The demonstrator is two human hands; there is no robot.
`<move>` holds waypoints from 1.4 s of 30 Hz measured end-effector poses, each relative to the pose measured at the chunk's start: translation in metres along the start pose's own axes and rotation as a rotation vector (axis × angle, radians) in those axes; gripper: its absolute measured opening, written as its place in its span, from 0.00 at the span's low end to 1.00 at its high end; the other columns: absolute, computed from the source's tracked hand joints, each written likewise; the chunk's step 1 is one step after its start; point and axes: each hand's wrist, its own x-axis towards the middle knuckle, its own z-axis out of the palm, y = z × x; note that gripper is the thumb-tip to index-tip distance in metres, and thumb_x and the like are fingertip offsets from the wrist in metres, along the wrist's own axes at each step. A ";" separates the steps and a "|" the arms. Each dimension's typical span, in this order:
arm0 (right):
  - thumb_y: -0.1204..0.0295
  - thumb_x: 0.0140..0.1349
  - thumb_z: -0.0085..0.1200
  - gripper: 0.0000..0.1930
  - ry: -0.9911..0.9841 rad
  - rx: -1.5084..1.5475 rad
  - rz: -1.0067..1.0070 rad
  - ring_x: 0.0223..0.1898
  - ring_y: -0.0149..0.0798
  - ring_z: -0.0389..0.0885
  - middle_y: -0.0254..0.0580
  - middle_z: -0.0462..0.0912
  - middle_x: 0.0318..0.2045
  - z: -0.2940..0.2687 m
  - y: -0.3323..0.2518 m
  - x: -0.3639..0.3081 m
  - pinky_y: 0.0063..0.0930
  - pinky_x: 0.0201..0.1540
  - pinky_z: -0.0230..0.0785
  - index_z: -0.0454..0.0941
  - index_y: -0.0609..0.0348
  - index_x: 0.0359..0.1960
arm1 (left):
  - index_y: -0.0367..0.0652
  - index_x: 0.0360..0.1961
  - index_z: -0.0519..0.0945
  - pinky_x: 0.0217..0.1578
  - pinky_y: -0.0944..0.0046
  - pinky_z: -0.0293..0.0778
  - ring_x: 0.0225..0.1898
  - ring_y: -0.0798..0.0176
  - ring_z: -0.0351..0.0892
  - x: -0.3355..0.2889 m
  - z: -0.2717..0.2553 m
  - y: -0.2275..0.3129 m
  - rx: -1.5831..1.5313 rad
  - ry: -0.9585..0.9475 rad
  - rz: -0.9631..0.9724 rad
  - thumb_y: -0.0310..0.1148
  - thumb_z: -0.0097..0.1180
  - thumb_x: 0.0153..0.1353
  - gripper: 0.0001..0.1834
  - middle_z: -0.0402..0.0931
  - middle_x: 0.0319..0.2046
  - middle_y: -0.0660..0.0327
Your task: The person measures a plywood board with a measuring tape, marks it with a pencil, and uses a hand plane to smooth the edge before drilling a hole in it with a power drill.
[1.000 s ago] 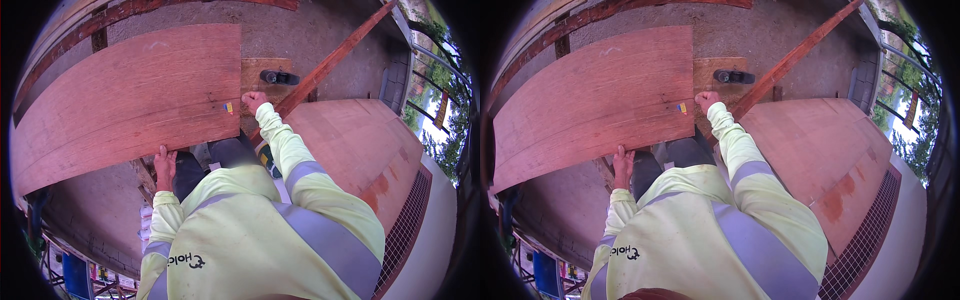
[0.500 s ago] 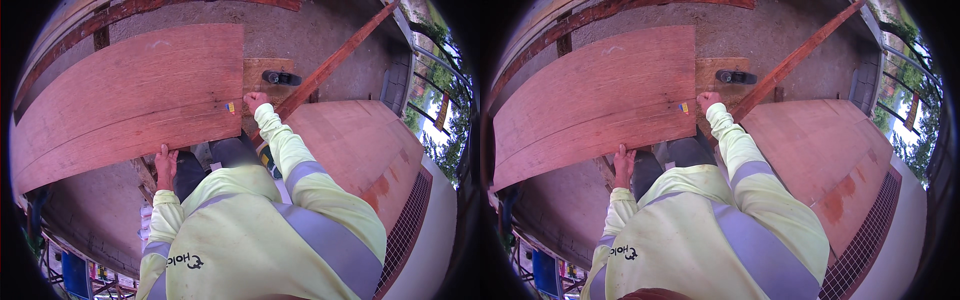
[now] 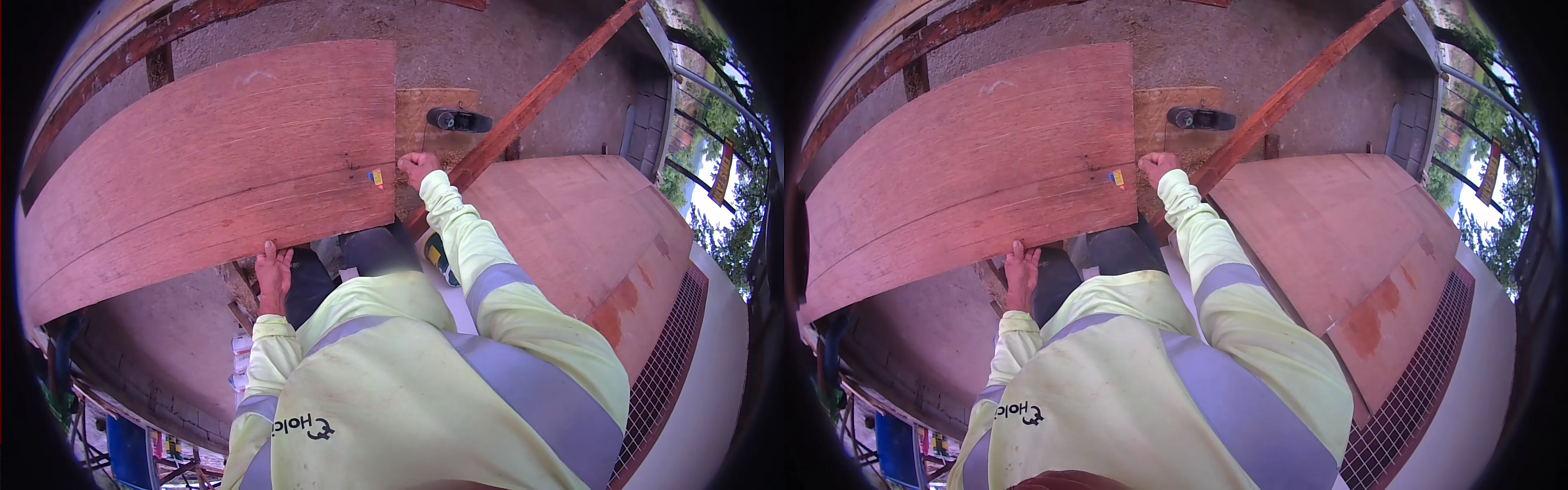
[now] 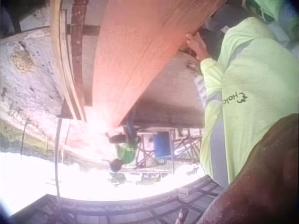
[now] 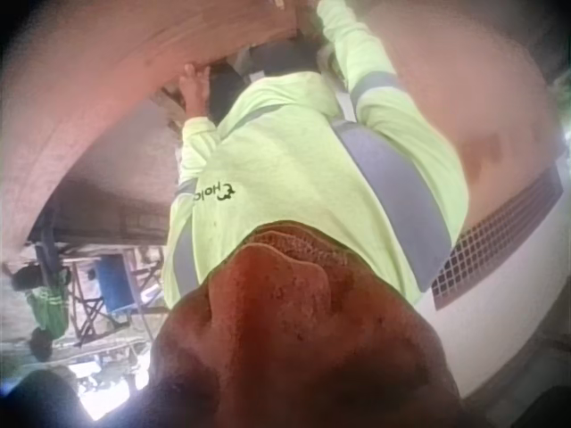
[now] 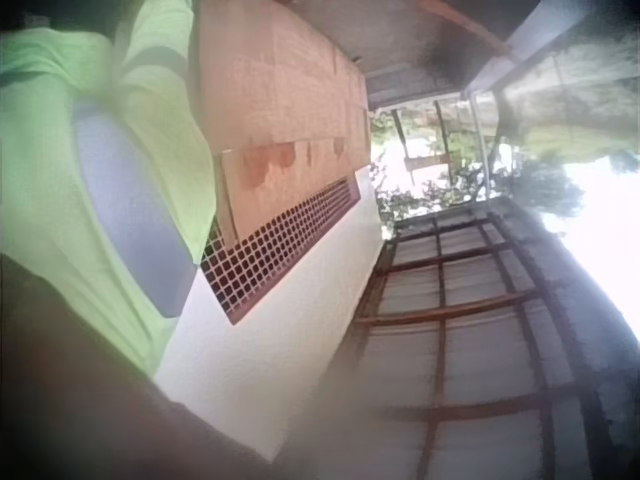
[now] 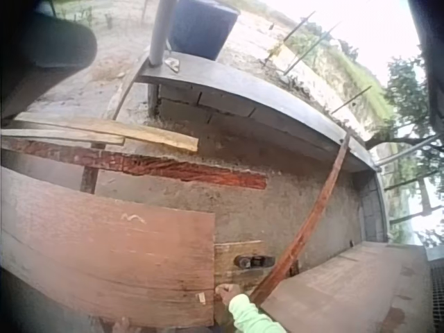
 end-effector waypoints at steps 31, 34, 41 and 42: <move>0.61 0.54 0.60 0.16 0.115 -0.062 0.128 0.26 0.46 0.82 0.59 0.81 0.24 0.025 -0.013 0.014 0.38 0.34 0.72 0.83 0.66 0.30 | 0.42 0.60 0.64 0.57 0.50 0.67 0.56 0.52 0.72 0.008 -0.006 0.010 0.113 0.000 -0.074 0.41 0.51 0.68 0.24 0.70 0.56 0.56; 0.62 0.53 0.60 0.16 0.146 -0.098 0.152 0.28 0.51 0.82 0.62 0.80 0.26 0.025 -0.019 0.013 0.41 0.36 0.72 0.83 0.66 0.30 | 0.41 0.59 0.64 0.55 0.52 0.69 0.56 0.52 0.72 0.007 -0.002 0.013 0.114 0.027 -0.095 0.42 0.51 0.67 0.24 0.70 0.56 0.55; 0.67 0.56 0.54 0.13 0.070 -0.024 0.209 0.30 0.49 0.82 0.53 0.84 0.28 0.044 0.057 0.047 0.41 0.36 0.73 0.82 0.66 0.34 | 0.37 0.45 0.76 0.31 0.62 0.79 0.36 0.61 0.83 -0.033 0.008 0.074 0.749 0.236 -0.211 0.44 0.56 0.64 0.19 0.80 0.38 0.58; 0.66 0.56 0.52 0.13 0.021 0.027 0.209 0.30 0.50 0.81 0.51 0.83 0.29 0.045 0.072 0.057 0.40 0.36 0.73 0.81 0.63 0.35 | 0.37 0.40 0.78 0.26 0.65 0.77 0.30 0.64 0.82 -0.037 0.004 0.092 0.882 0.250 -0.090 0.44 0.57 0.63 0.18 0.80 0.33 0.59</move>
